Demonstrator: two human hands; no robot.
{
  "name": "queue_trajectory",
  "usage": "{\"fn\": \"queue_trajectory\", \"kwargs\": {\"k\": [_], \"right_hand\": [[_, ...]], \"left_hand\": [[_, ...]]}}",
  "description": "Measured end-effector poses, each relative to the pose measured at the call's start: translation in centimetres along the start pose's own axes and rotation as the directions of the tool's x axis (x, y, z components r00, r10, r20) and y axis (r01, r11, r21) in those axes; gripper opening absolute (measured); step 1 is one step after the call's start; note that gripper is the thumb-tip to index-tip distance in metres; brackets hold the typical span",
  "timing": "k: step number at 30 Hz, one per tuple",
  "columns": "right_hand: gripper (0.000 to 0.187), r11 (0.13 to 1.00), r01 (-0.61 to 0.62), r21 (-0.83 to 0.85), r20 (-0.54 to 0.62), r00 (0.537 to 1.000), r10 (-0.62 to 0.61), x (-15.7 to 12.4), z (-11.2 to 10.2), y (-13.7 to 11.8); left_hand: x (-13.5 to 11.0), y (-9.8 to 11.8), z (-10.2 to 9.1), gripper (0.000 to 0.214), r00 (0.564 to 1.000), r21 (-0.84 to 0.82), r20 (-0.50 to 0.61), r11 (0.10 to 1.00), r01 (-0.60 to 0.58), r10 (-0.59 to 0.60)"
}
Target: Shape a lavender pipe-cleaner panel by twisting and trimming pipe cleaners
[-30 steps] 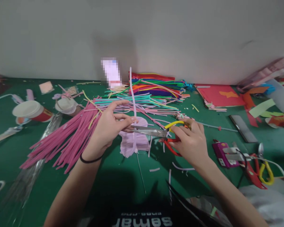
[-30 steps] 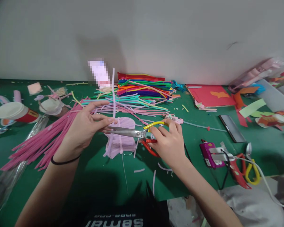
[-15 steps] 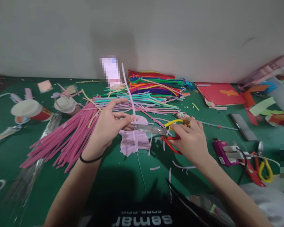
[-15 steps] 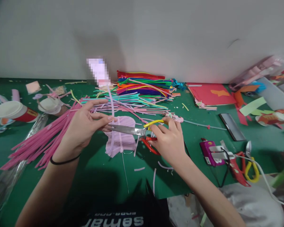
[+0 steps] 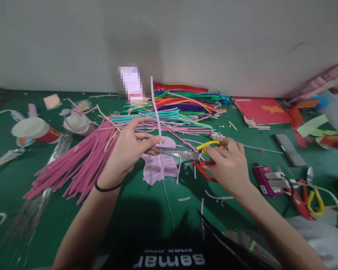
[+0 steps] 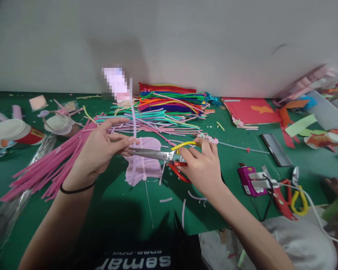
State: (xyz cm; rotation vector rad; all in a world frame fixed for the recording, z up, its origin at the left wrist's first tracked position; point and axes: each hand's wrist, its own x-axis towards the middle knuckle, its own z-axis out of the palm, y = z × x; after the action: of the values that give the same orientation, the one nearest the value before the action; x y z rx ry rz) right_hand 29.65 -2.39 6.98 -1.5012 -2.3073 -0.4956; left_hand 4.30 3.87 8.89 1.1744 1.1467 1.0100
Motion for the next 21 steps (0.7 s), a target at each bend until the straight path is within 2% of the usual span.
{"fn": "queue_trajectory", "kwargs": {"k": [13, 21], "right_hand": [[0.016, 1.0, 0.006, -0.008, 0.015, 1.0, -0.005, -0.13, 0.0, 0.1], [0.015, 0.999, 0.001, -0.038, -0.091, 0.996, -0.004, -0.21, 0.12, 0.2]], "left_hand": [[0.0, 0.0, 0.09, 0.059, 1.0, 0.024, -0.019, 0.999, -0.021, 0.022], [0.05, 0.03, -0.11, 0.056, 0.999, 0.009, -0.025, 0.999, -0.037, 0.037]]}}
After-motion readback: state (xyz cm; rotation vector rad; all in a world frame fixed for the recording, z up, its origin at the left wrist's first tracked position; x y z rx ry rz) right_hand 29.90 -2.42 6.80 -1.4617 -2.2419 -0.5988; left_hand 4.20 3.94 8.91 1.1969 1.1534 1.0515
